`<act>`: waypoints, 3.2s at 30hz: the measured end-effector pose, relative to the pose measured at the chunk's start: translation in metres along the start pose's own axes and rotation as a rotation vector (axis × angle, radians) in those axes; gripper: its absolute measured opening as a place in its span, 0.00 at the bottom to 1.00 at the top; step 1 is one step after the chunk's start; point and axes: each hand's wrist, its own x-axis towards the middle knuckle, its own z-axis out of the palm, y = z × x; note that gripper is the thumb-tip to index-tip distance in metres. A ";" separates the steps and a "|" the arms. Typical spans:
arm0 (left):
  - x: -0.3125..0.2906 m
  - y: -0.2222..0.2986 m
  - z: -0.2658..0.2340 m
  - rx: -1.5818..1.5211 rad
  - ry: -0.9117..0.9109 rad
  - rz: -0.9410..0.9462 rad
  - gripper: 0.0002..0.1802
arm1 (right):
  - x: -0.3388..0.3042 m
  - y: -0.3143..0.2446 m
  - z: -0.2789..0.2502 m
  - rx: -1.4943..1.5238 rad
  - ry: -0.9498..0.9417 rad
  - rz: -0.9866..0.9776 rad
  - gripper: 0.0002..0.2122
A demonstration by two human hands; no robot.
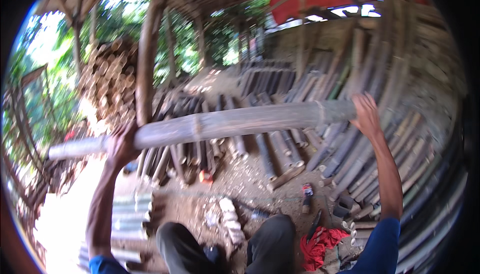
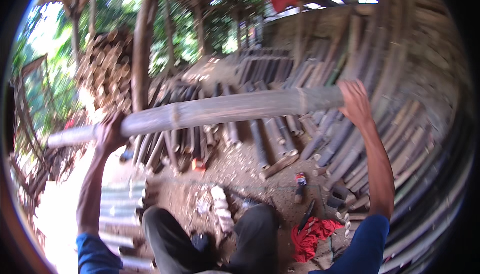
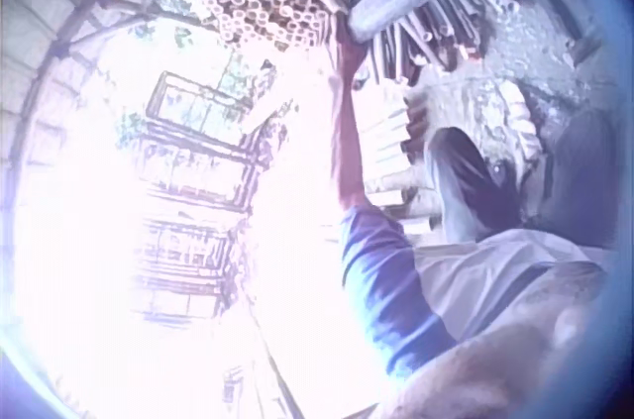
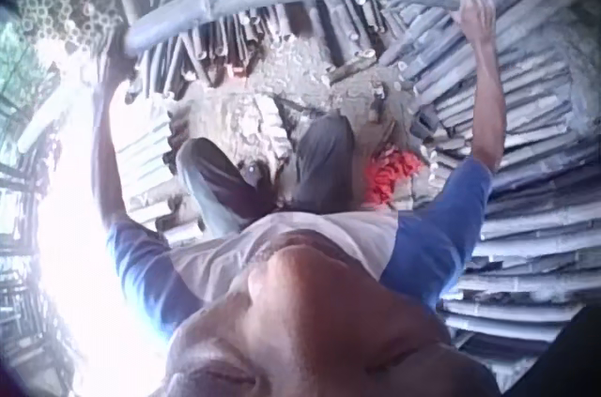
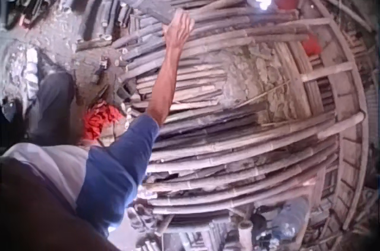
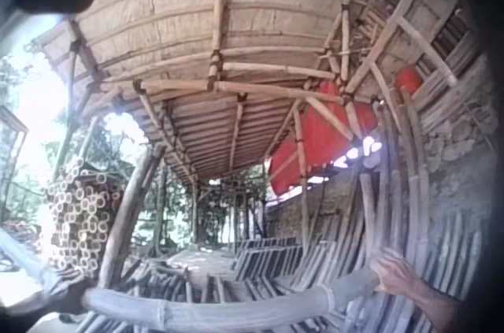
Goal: The person chops a notch into a bamboo pole using a large knife, then stands the pole up and sets it down before resuming the chopping.
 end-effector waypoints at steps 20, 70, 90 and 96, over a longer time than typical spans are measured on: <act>-0.324 -0.072 0.284 -0.040 -0.801 -0.141 0.14 | -0.279 -0.226 0.213 0.463 -1.052 -0.004 0.39; -0.380 -0.013 0.349 -1.753 0.261 -1.585 0.30 | -0.132 -0.488 0.306 1.018 -0.836 -0.123 0.35; -0.283 -0.128 0.474 0.485 -1.282 -0.419 0.23 | 0.063 -0.449 0.323 1.259 -0.794 -0.051 0.33; -0.351 -0.127 0.388 0.464 -0.928 -0.313 0.22 | 0.055 -0.463 0.349 1.326 -0.798 -0.049 0.31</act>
